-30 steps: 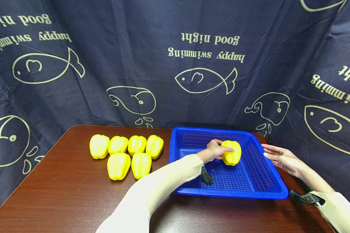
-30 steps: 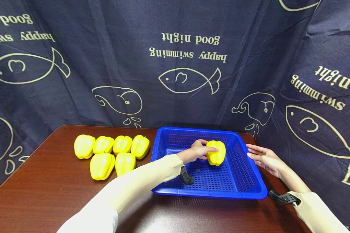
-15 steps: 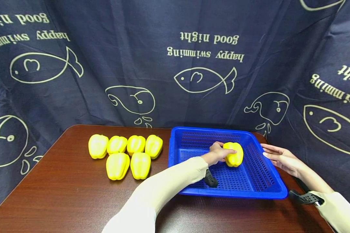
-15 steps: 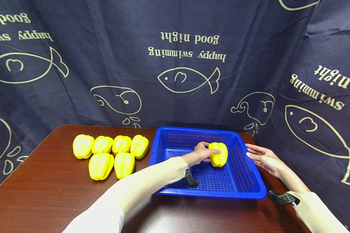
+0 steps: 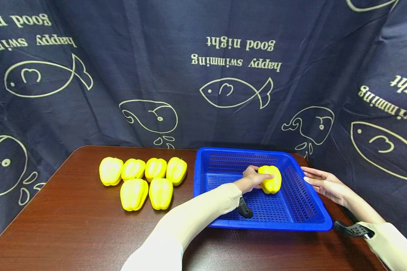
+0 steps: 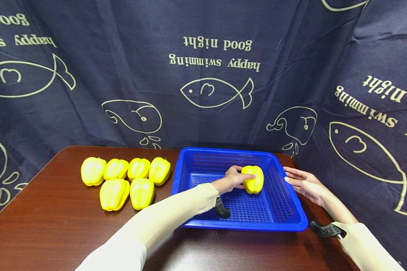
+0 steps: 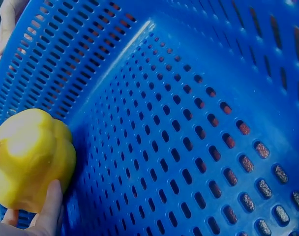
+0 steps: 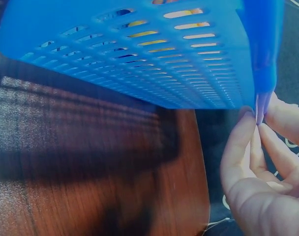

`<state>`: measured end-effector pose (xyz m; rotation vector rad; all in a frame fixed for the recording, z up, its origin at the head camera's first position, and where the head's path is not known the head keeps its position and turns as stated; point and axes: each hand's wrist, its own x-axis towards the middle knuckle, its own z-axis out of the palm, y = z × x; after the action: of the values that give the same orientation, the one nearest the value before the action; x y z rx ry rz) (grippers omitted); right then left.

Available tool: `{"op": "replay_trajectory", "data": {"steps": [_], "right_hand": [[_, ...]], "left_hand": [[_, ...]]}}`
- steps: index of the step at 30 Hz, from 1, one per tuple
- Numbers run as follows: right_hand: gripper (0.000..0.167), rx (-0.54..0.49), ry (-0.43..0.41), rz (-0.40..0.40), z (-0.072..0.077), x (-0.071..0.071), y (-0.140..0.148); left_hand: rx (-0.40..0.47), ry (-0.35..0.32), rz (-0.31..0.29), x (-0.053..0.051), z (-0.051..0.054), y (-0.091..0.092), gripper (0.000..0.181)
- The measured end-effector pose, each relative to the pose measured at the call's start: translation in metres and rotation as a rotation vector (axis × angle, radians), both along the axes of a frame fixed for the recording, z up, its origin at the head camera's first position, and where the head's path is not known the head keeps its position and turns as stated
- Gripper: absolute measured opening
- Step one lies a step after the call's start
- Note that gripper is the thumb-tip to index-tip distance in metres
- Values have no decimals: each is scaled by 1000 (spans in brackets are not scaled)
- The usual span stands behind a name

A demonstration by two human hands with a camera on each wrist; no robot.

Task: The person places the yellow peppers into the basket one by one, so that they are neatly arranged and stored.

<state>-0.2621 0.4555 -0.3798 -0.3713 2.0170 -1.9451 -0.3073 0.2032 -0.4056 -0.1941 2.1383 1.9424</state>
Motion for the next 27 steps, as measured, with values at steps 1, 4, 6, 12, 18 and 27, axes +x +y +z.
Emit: {"op": "replay_trajectory", "data": {"steps": [1,4,6,12,18,27], "right_hand": [[39,-7,2,5,0,0,0],[40,-32,7,23,-1,0,-2],[40,-36,12,26,-2,0,-2],[38,-5,10,-5,0,1,-2],[37,-5,18,-11,2,1,-3],[39,-34,11,-9,2,4,-4]], "left_hand": [[5,1,3,0,0,0,44],[9,2,8,1,0,2,44],[22,2,7,1,1,2,45],[44,14,7,5,3,4,47],[10,76,44,10,5,8,46],[-8,115,50,11,1,12,46]]}}
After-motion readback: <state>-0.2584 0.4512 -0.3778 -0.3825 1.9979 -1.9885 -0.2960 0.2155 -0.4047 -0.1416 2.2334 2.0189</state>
